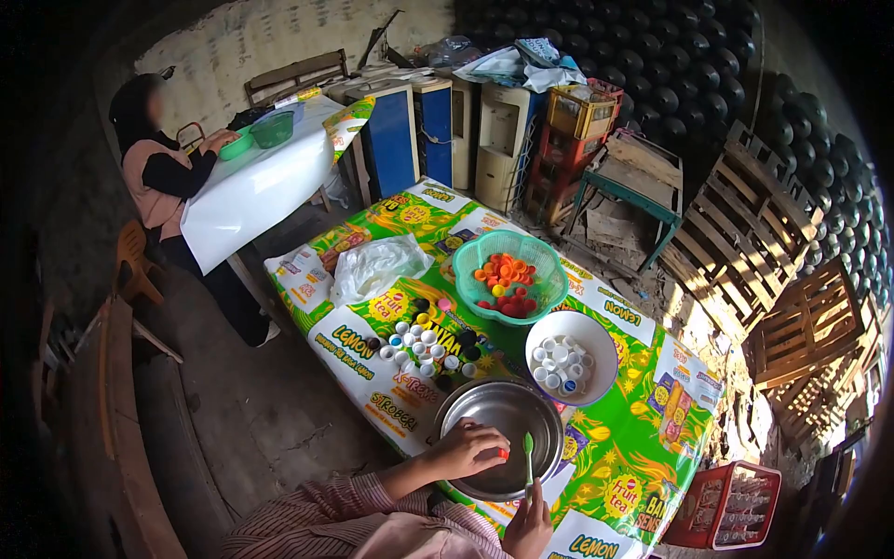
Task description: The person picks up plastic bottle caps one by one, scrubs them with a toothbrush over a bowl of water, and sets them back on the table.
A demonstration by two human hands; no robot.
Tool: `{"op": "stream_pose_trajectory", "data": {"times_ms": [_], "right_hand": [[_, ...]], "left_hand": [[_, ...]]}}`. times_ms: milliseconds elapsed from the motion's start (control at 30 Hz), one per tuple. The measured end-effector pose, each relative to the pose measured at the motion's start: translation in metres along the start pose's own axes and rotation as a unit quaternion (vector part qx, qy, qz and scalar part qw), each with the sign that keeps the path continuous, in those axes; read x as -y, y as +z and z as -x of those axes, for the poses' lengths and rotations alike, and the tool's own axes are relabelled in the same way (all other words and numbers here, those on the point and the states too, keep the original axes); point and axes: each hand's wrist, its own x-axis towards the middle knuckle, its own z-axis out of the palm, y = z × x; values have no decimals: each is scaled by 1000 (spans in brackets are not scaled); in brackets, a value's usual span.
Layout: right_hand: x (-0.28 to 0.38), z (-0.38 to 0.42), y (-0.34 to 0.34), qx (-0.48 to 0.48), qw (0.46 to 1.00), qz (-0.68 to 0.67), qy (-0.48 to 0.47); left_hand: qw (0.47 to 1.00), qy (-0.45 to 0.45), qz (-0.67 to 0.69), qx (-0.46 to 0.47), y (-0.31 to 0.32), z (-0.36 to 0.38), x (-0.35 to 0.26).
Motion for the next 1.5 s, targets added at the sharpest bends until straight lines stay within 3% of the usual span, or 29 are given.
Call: {"op": "stream_pose_trajectory", "data": {"times_ms": [67, 100, 133, 167, 200, 233, 333, 367, 433, 500, 533, 633, 700, 767, 800, 833, 967, 1033, 1100, 1133, 1233, 1267, 1300, 1333, 1367, 1500], "right_hand": [[10, -3, -1, 35, 996, -13, 87], [5, 1, 2, 35, 995, -13, 87], [-2, 2, 3, 2, 1000, 8, 8], [-5, -2, 4, -33, 996, 26, -72], [5, 1, -3, -23, 1000, -9, 1], [10, 1, -8, -59, 995, -45, -66], [-8, 0, 9, -44, 996, -6, -76], [-10, -1, 8, -42, 998, 4, -55], [-11, 3, 14, -16, 999, -21, 47], [-7, 8, 22, -69, 997, -26, -32], [-7, 7, 23, 10, 999, 37, 2], [-6, -7, 24, 0, 1000, 21, 7], [-4, -1, 33, 1, 1000, -5, 20], [1, -2, 40, -9, 999, -30, 32], [21, -7, 30, -68, 996, 44, -46], [13, -7, 40, -139, 988, 31, -59], [3, -14, 57, -63, 997, 5, 55], [14, -18, 54, -106, 994, 19, 20], [24, -17, 55, -194, 981, -3, 8], [33, -17, 49, -140, 987, -10, 76], [37, -9, 48, -107, 989, -6, 99], [31, -16, 57, -186, 982, 26, 21], [33, -15, 58, -191, 981, 29, 27], [35, -12, 58, -188, 981, 27, 47], [36, -11, 58, -185, 980, 25, 66], [27, 0, 64, -205, 975, 40, 81]], "left_hand": [[999, -17, 26, 10, -3, 3, -1], [997, -27, -44, 57, -3, 5, 3], [988, -33, -115, 99, -3, 1, 6], [996, -7, -74, 38, 0, 4, 3], [999, 4, -31, 15, -3, 2, -1], [1000, 12, 14, -8, -3, 3, -4], [995, 20, -83, 52, 6, 5, 11], [989, 33, -120, 82, 8, 0, 17], [997, 66, -30, 22, 0, -7, 3], [987, 28, -99, 120, -2, -12, 10], [987, 27, -96, 124, -3, -8, 10], [993, 60, 20, 104, -10, -15, 4], [986, 68, -59, 143, -12, -15, 10], [985, 54, -27, 161, -16, -13, 15], [983, 41, 10, 177, -15, -16, 16], [983, 62, 22, 169, -22, -18, 16], [994, 44, 83, 50, -43, -30, 35], [998, -6, 62, -19, -73, -55, 52], [997, -10, 14, -77, -94, -88, 92], [995, -25, -8, -96, -103, -109, 112], [987, -30, -67, -144, -125, -180, 175], [988, -32, -37, -147, -123, -203, 206], [988, -1, -60, -141, -126, -219, 226], [988, -80, -113, -71, -132, -227, 234], [977, -161, -124, -67, -133, -234, 239], [975, -85, 54, -199, -141, -210, 239]]}}
